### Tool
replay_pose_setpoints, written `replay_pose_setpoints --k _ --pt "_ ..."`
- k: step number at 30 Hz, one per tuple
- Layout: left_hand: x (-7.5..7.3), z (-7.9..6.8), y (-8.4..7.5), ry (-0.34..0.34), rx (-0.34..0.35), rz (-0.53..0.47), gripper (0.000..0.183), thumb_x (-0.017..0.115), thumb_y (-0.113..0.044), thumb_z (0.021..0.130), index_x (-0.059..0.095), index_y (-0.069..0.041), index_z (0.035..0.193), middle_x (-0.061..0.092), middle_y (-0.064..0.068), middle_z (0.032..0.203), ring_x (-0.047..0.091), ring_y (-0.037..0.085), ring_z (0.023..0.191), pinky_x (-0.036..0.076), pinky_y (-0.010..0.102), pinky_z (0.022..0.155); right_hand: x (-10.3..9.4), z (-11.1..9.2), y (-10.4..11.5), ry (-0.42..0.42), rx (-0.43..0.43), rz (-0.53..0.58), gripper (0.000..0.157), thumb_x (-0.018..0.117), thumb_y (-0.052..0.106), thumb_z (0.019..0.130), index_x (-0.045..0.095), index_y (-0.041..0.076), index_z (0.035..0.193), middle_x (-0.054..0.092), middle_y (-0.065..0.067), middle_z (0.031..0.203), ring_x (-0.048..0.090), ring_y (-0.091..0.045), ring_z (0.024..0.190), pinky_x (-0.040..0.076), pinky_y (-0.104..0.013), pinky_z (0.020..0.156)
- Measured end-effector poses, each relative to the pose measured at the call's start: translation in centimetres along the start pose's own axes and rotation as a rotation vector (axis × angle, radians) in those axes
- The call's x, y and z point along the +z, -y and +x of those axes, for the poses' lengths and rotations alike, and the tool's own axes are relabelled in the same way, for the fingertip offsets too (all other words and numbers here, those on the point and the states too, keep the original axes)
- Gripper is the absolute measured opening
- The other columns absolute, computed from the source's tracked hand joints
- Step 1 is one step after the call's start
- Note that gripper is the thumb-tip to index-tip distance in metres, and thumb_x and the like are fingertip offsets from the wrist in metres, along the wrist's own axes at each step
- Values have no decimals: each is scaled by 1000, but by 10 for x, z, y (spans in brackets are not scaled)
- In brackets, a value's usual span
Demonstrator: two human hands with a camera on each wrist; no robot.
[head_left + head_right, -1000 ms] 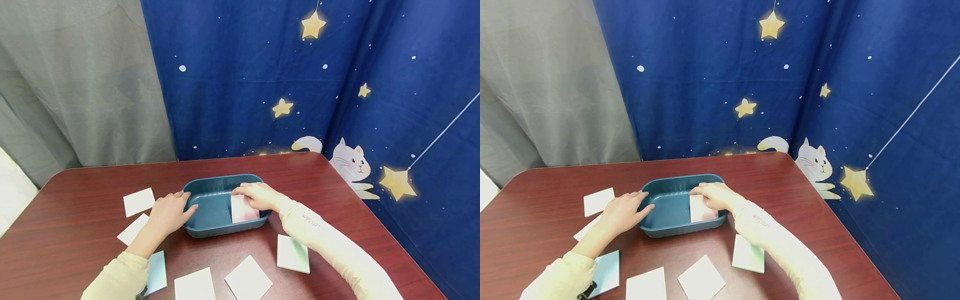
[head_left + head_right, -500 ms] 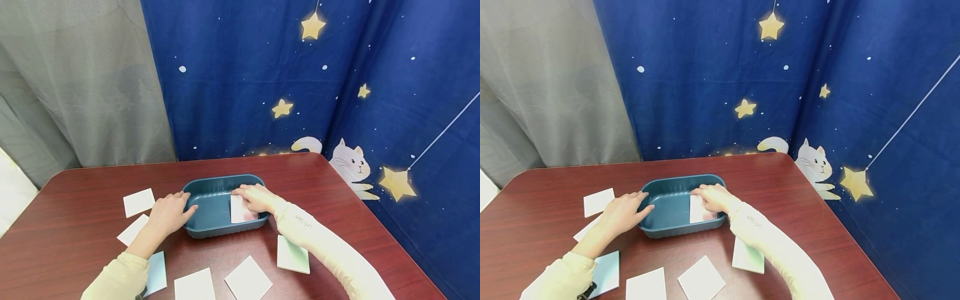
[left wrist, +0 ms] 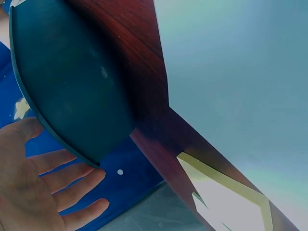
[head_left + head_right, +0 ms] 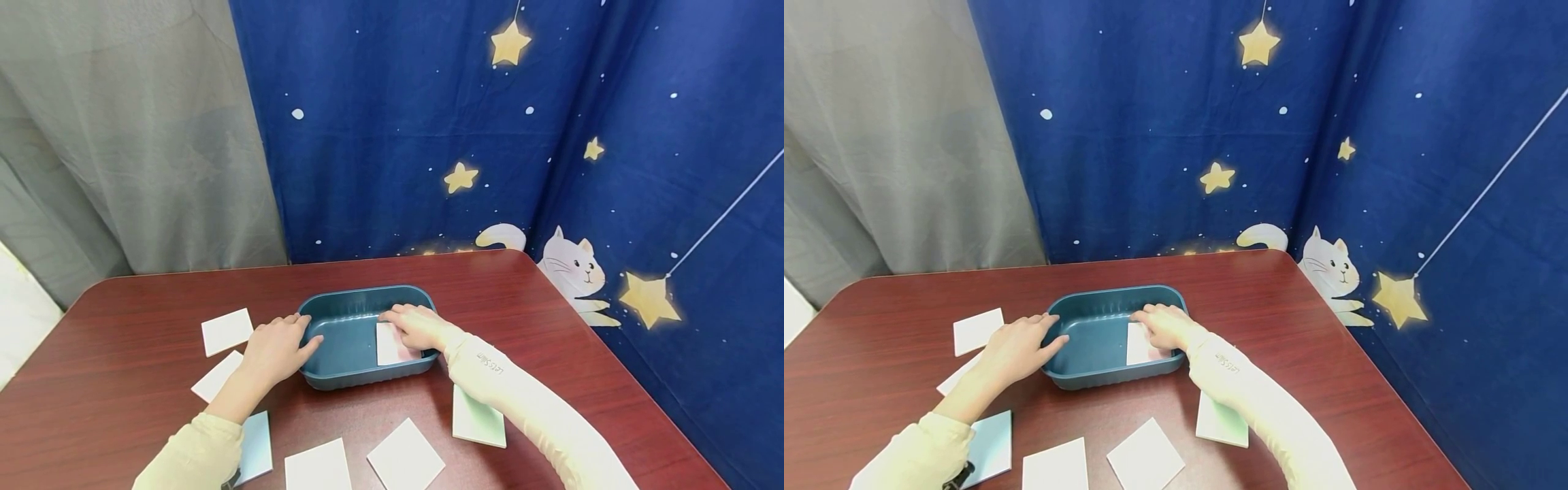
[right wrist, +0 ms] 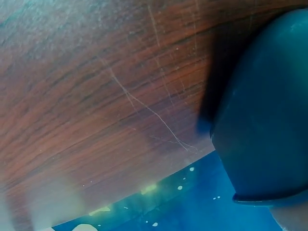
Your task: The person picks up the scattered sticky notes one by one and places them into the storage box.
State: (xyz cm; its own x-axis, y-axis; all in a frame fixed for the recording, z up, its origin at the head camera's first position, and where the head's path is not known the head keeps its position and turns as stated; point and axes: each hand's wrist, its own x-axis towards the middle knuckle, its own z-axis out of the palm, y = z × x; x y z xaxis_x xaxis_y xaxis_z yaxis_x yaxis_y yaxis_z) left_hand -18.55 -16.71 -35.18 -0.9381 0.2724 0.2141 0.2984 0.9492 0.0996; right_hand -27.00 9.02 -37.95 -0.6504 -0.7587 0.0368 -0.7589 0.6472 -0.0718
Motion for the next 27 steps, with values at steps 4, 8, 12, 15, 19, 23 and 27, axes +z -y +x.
replay_pose_setpoints --k 4,8,12,15,19,23,27 --pt "0 0 0 1 -1 -2 49 61 -34 84 59 5 114 58 24 112 57 39 96 45 55 77 1 0 -1 1 2 -7 39 45 2 87 56 13 123 59 -3 104 56 -20 95 46 -35 80" --pt "0 0 0 -1 -1 -2 49 61 -34 84 59 5 114 58 24 111 58 38 95 45 54 77 0 0 0 3 3 -6 39 45 2 87 56 13 123 58 -3 104 56 -20 95 45 -35 81" --pt "0 0 0 -2 2 0 48 61 -33 84 59 5 113 59 24 111 58 38 94 46 54 76 0 -1 -1 10 5 2 38 45 4 88 55 14 124 58 -3 105 56 -19 95 45 -35 81" --pt "1 0 0 -3 3 3 48 61 -34 84 59 5 113 59 24 111 58 38 94 46 54 76 -1 -2 -1 16 6 11 38 46 4 89 55 14 124 58 -2 105 55 -18 95 45 -34 81" --pt "1 1 0 0 0 2 49 61 -35 84 59 5 114 58 24 111 58 38 95 45 54 76 -3 -3 -2 16 11 18 38 46 4 89 55 14 125 58 -2 107 55 -18 97 45 -34 81" --pt "1 1 1 1 -4 -2 49 61 -35 85 59 5 114 58 24 112 57 39 96 45 55 77 -5 -3 -2 7 11 17 39 47 3 87 56 14 124 58 -2 108 55 -18 98 45 -34 81" --pt "1 0 0 -1 -6 -8 49 60 -34 85 59 4 114 58 24 112 57 39 96 45 55 77 -7 -4 -2 -7 4 13 40 49 2 85 57 14 123 58 -2 107 55 -19 95 46 -33 78"
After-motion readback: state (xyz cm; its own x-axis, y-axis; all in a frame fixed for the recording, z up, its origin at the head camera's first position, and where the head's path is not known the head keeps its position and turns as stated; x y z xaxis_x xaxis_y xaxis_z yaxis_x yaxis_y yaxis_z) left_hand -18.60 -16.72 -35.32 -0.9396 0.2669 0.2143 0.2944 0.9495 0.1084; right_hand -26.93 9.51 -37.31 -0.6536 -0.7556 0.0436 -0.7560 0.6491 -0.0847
